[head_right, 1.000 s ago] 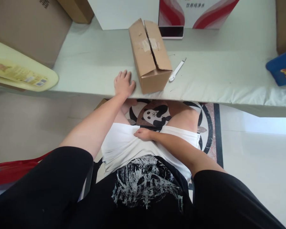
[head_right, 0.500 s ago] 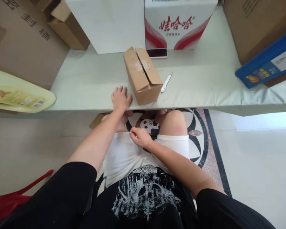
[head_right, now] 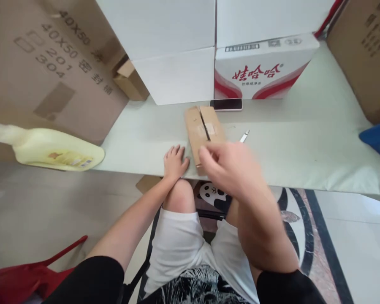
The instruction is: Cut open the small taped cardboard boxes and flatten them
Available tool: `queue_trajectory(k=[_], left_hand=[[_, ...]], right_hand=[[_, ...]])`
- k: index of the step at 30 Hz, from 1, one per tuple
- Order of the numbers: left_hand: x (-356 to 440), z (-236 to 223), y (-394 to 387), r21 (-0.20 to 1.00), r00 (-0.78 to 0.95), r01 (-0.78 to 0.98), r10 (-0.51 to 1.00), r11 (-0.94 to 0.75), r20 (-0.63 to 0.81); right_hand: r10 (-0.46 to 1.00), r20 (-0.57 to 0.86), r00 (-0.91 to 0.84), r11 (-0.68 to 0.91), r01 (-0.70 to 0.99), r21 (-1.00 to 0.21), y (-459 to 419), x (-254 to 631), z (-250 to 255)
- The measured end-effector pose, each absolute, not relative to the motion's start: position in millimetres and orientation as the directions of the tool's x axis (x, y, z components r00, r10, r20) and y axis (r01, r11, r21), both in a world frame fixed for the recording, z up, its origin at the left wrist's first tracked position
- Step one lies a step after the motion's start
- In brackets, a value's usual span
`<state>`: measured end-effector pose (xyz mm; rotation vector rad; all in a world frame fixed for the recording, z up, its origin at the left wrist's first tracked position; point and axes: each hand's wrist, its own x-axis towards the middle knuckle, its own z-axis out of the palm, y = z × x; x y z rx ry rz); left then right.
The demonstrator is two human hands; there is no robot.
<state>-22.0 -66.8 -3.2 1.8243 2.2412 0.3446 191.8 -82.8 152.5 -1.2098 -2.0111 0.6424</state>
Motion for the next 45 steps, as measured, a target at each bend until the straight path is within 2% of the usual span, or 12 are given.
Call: queue_trajectory(k=[4,9,11,13,15,19,23,28,32,34,40,45], left_hand=[[-37,-9,-55,0.372,-0.237,0.901,0.971,0.224,-0.011],[-68,16,2,0.512,-0.290,0.836,0.951,0.200,0.103],[-72,30,35,0.593,-0.274,0.798,0.941,0.108,0.198],[-66,38,62,0.814,-0.277,0.571,0.909,-0.104,0.311],[-56,39,78,0.884,-0.236,0.400,0.905,-0.242,0.355],[-47,34,69,0.905,-0.219,0.236,0.888,-0.355,0.405],[-63,50,33,0.889,-0.309,0.128,0.835,-0.439,0.456],[-79,71,7,0.892,-0.008,0.331,0.944,-0.308,0.329],[-83,62,5,0.755,0.057,0.572,0.933,-0.322,0.355],[-84,56,5,0.730,0.076,0.607,0.937,-0.315,0.341],[-73,51,6,0.773,0.107,0.446,0.885,-0.450,0.453],[-61,41,16,0.848,-0.040,0.210,0.862,-0.487,0.505]], right_hand=[[0.838,0.298,-0.458,0.544,0.647,-0.535,-79,224,141],[0.823,0.385,-0.418,0.568,0.595,-0.568,-68,233,134],[0.801,0.409,-0.436,0.598,0.568,-0.565,-62,234,133],[0.811,0.425,-0.402,0.585,0.579,-0.568,-55,231,128],[0.843,0.432,-0.322,0.532,0.620,-0.576,-48,227,120],[0.858,0.476,-0.191,0.473,0.655,-0.589,-31,218,100],[0.833,0.472,-0.289,0.550,0.522,-0.652,-18,220,80],[0.792,0.455,-0.407,0.598,0.367,-0.712,3,229,68],[0.751,0.438,-0.494,0.646,0.412,-0.643,11,231,76],[0.743,0.455,-0.491,0.664,0.462,-0.587,8,232,78],[0.778,0.482,-0.404,0.629,0.498,-0.597,-5,234,76],[0.798,0.573,-0.185,0.598,0.132,-0.791,-2,233,56]])
